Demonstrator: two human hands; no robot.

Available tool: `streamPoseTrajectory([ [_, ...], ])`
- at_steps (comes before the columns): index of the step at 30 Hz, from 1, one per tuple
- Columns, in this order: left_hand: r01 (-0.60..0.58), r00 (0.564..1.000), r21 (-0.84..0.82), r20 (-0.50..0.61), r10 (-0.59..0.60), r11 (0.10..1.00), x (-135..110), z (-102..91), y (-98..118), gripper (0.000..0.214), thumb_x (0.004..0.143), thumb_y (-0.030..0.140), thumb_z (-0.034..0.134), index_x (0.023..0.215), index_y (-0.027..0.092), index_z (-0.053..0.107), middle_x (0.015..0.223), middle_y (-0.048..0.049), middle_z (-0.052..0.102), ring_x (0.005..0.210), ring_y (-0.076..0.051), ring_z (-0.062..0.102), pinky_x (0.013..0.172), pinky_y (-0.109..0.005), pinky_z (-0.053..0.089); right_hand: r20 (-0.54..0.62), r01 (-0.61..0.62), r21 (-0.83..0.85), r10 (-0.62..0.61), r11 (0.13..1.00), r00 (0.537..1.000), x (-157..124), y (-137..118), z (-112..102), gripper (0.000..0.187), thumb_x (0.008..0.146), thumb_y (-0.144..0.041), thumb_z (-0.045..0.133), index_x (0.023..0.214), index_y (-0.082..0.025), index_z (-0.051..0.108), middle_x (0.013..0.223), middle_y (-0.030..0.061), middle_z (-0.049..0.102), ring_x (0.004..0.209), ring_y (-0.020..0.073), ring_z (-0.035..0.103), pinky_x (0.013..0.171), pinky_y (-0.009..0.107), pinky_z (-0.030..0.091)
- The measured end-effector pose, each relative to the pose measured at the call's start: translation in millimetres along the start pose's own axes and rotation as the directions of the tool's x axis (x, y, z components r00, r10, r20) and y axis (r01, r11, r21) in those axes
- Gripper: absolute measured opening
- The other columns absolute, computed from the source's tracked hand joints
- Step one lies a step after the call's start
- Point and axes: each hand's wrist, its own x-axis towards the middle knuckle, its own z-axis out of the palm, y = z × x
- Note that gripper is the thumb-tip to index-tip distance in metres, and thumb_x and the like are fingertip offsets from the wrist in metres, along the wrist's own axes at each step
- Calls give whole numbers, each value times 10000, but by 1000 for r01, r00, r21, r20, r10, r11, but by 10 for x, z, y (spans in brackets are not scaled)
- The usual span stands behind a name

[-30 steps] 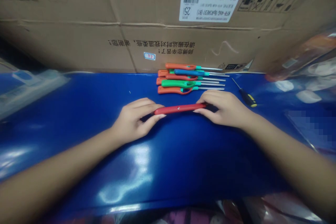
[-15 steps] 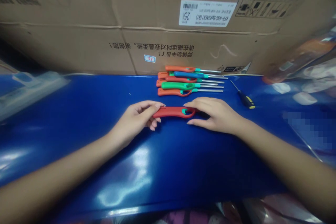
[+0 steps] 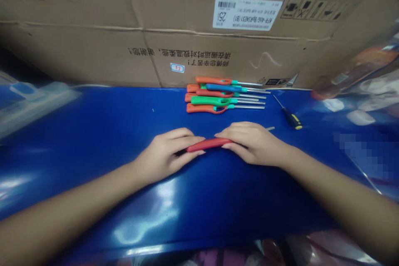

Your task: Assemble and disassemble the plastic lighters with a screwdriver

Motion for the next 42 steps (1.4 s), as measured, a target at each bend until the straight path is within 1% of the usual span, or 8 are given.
streamPoseTrajectory([
  [5, -11, 1000, -13, 21, 11, 1000, -16, 8, -1, 283, 958, 241, 659, 1227, 165, 706, 962, -67, 725, 838, -144, 691, 776, -236, 568, -66, 24, -32, -26, 999, 997, -8, -10, 45, 224, 1014, -258, 532, 1114, -152, 702, 1032, 80, 783, 861, 195, 705, 790, 335, 540],
  [11, -1, 1000, -25, 1, 1, 1000, 14, -11, -56, 259, 951, 237, 661, 1191, 163, 725, 932, -69, 722, 803, -144, 686, 736, -236, 563, 0, -9, -31, 9, 999, 1000, -5, 69, -2, 255, 1008, -340, 564, 1159, -186, 699, 1079, 84, 777, 935, 200, 707, 834, 343, 517],
  [18, 15, 999, -18, -36, -16, 1000, 34, -56, -83, 215, 933, 245, 682, 1126, 185, 754, 950, -63, 745, 813, -147, 705, 744, -230, 582, 111, -61, -114, 74, 992, 991, -62, 207, -107, 206, 979, -300, 575, 1058, -167, 711, 925, 89, 728, 869, 217, 642, 825, 374, 467],
  [25, 2, 998, 20, -57, -1, 1000, 34, -68, -136, 226, 926, 256, 694, 1129, 178, 754, 961, -66, 745, 814, -146, 710, 748, -226, 581, 28, 3, -163, 2, 987, 1000, -69, 240, -77, 258, 1023, -304, 515, 1067, -145, 713, 921, 106, 740, 847, 215, 650, 802, 356, 490],
  [29, 13, 997, 52, -81, -9, 999, 35, -90, -203, 220, 932, 264, 684, 1118, 160, 741, 1023, -87, 755, 878, -168, 723, 801, -248, 581, -8, -69, -99, 69, 993, 998, -65, 249, -87, 241, 1006, -326, 559, 1133, -167, 688, 1006, 100, 742, 893, 211, 674, 824, 350, 513],
  [32, 28, 998, 38, -59, -26, 999, 49, -112, -266, 219, 948, 286, 662, 1114, 162, 732, 1051, -92, 765, 934, -187, 727, 863, -277, 578, -2, -100, -77, 100, 992, 995, -71, 291, -102, 234, 993, -334, 582, 1140, -182, 683, 1002, 91, 742, 883, 207, 674, 823, 349, 510],
  [37, 65, 997, 1, -31, -65, 998, 59, -127, -311, 217, 966, 311, 633, 1090, 158, 725, 1050, -96, 763, 950, -196, 717, 885, -305, 572, 24, -111, -187, 117, 976, 993, -77, 306, -119, 233, 1019, -330, 521, 965, -177, 688, 868, 72, 719, 786, 198, 636, 751, 333, 463],
  [42, 59, 998, 88, 33, -62, 994, 26, -72, -275, 307, 958, 320, 639, 1220, 164, 672, 1119, -99, 715, 971, -192, 693, 866, -295, 557, 24, -116, -263, 127, 958, 992, -50, 205, -105, 230, 1012, -354, 537, 932, -181, 667, 848, 53, 708, 755, 188, 621, 715, 315, 437],
])
